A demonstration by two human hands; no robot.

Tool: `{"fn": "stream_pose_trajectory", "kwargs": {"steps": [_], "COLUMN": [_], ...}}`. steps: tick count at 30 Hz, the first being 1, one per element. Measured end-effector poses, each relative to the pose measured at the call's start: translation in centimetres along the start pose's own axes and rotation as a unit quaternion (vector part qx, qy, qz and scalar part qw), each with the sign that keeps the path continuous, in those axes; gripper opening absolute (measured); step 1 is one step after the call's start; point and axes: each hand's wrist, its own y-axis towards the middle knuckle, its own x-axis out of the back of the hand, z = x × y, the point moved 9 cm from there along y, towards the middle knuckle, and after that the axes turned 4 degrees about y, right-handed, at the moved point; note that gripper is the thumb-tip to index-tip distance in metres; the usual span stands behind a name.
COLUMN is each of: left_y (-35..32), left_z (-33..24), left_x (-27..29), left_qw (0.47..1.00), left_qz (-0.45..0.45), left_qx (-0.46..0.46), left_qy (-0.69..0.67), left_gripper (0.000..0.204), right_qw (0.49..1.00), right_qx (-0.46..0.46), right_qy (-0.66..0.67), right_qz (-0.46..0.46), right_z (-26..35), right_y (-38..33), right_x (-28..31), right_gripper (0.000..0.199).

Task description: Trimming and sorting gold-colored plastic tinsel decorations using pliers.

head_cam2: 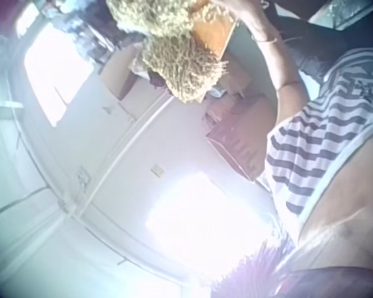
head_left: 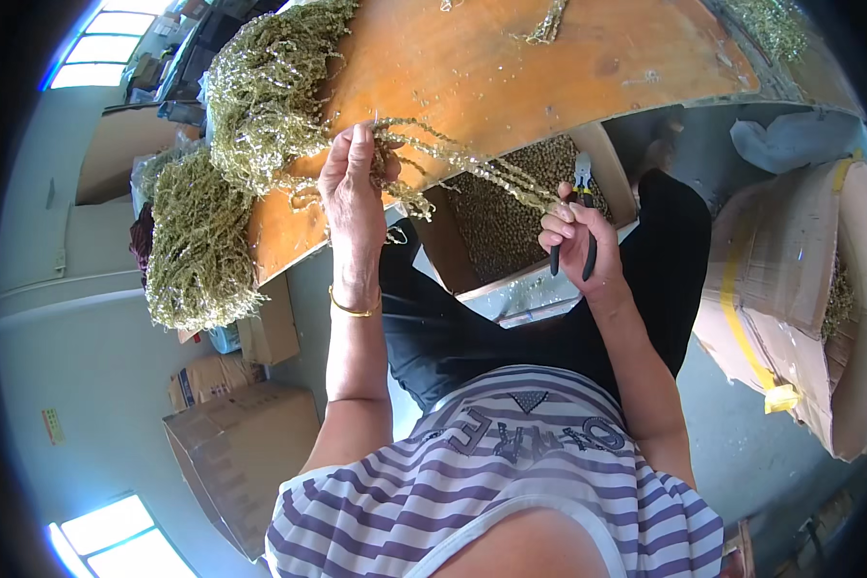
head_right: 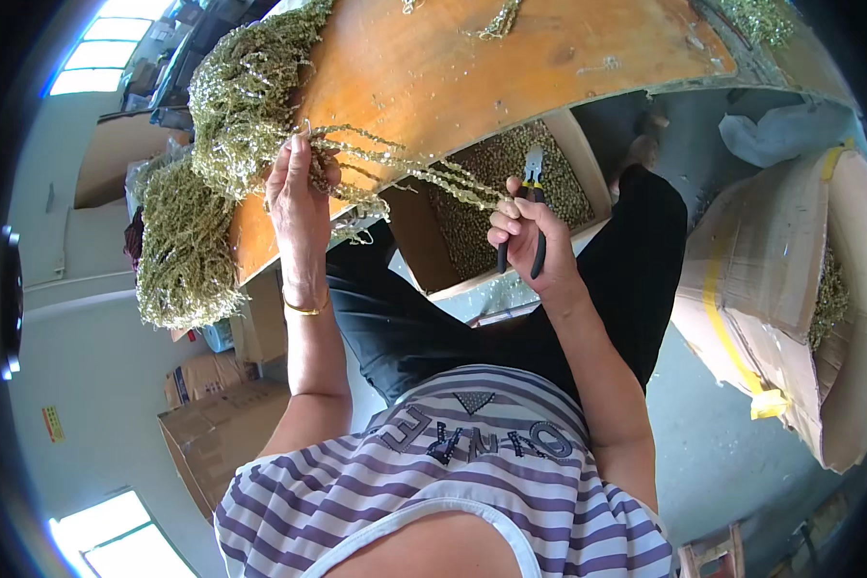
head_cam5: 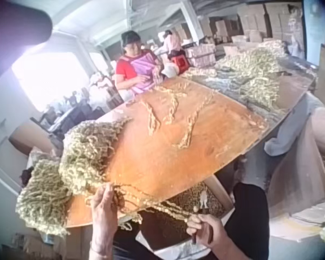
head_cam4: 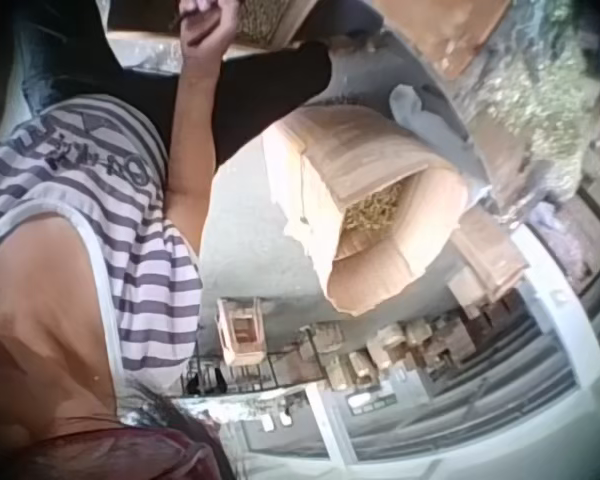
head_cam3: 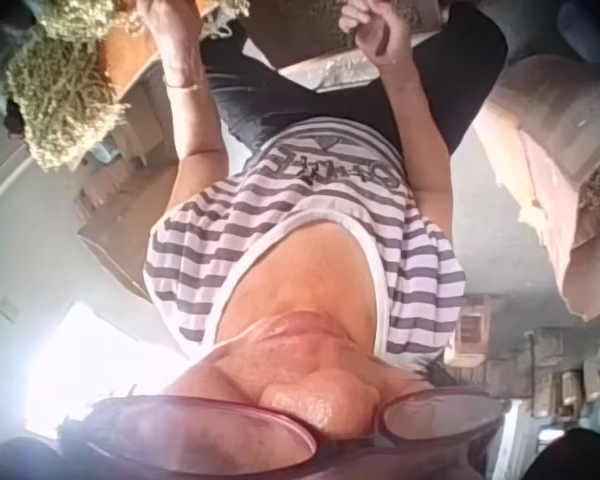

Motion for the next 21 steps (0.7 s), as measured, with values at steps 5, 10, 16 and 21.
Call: {"fn": "stream_pose_trajectory", "kwargs": {"steps": [5, 10, 16, 21], "left_y": [-0.3, -0.8, -0.8, -0.6], "left_z": [-0.4, -1.9, -2.9, -2.9], "left_x": [-0.1, -1.5, -1.9, -1.9], "left_qw": [0.998, 0.998, 0.999, 0.998], "left_qz": [-0.028, -0.004, 0.011, 0.025], "left_qx": [0.009, 0.024, 0.009, -0.006], "left_qy": [-0.059, -0.06, -0.047, -0.062], "left_gripper": [0.02, 0.021, 0.022, 0.021], "right_qw": [0.997, 0.987, 0.947, 0.911], "right_qx": [-0.01, 0.007, -0.001, -0.089], "right_qy": [-0.079, -0.152, -0.297, -0.394], "right_qz": [-0.016, -0.043, -0.119, -0.082], "right_z": [-0.9, -1.3, -1.6, -4.2], "right_y": [-0.5, -0.3, -0.7, -1.7], "right_x": [-1.2, -0.9, 0.9, 2.3], "right_gripper": [0.026, 0.031, 0.042, 0.048]}}
